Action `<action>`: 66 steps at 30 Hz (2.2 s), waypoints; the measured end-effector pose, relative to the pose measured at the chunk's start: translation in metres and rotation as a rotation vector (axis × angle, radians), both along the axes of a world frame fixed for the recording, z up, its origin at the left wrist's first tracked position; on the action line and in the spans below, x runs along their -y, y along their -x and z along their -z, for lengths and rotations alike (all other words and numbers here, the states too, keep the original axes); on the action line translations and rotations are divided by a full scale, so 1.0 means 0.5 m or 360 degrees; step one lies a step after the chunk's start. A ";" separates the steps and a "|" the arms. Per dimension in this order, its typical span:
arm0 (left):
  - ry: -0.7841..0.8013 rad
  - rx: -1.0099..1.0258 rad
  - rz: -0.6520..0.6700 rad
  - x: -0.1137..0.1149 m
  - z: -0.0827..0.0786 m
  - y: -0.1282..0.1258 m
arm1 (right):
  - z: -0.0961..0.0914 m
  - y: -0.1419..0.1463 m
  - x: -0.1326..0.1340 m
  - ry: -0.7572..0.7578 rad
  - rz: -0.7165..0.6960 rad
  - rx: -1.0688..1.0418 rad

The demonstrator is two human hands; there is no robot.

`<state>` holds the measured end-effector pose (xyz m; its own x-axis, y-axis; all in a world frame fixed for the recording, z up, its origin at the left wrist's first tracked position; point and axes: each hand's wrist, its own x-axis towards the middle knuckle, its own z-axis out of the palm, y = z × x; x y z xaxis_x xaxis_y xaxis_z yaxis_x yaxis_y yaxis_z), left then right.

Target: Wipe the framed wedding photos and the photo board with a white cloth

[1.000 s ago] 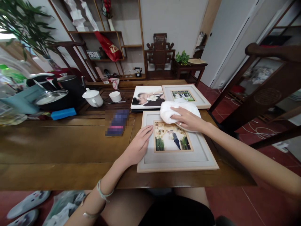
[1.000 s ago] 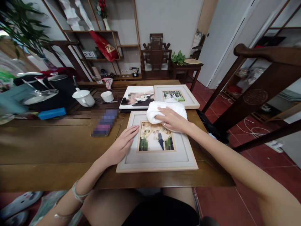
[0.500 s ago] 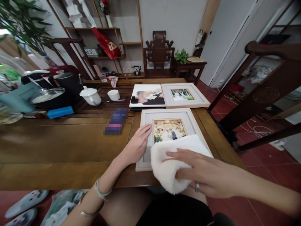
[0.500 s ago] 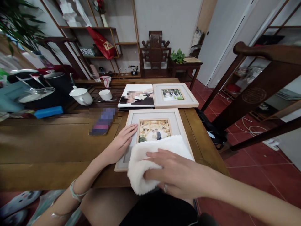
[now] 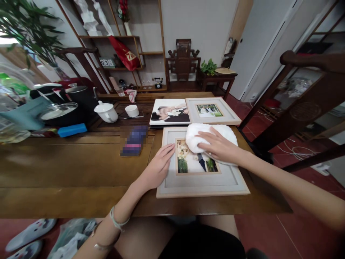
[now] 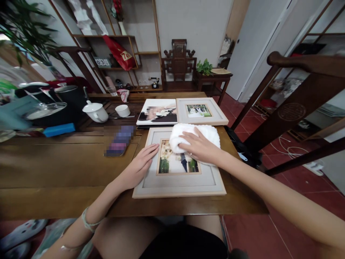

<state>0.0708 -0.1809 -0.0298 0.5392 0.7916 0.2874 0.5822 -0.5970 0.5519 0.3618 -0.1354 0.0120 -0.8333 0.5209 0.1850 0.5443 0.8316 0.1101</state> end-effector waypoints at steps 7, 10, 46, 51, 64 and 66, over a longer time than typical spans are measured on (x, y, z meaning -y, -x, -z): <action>-0.0013 0.0009 0.0009 0.001 -0.001 -0.001 | -0.007 0.011 -0.046 0.0048 0.0159 -0.0085; -0.0013 0.0004 0.0013 0.001 -0.002 -0.001 | -0.021 0.021 -0.002 0.0215 0.0122 -0.0051; -0.0002 0.0054 0.0037 0.002 -0.007 -0.004 | -0.058 0.064 0.097 0.0301 -0.0025 0.0156; 0.0001 0.0019 0.0013 0.001 -0.005 -0.003 | -0.079 0.081 0.171 0.0446 -0.0307 0.0145; -0.0013 0.0057 0.0017 0.000 -0.005 -0.003 | -0.001 0.029 -0.018 -0.0013 0.0381 -0.0202; -0.0012 0.0061 0.0020 0.000 -0.004 -0.003 | 0.006 0.020 -0.044 -0.0036 0.0529 -0.0275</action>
<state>0.0722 -0.1806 -0.0277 0.5377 0.7825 0.3140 0.5531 -0.6085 0.5691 0.3518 -0.1132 0.0088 -0.5751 0.7517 0.3228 0.7961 0.6050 0.0096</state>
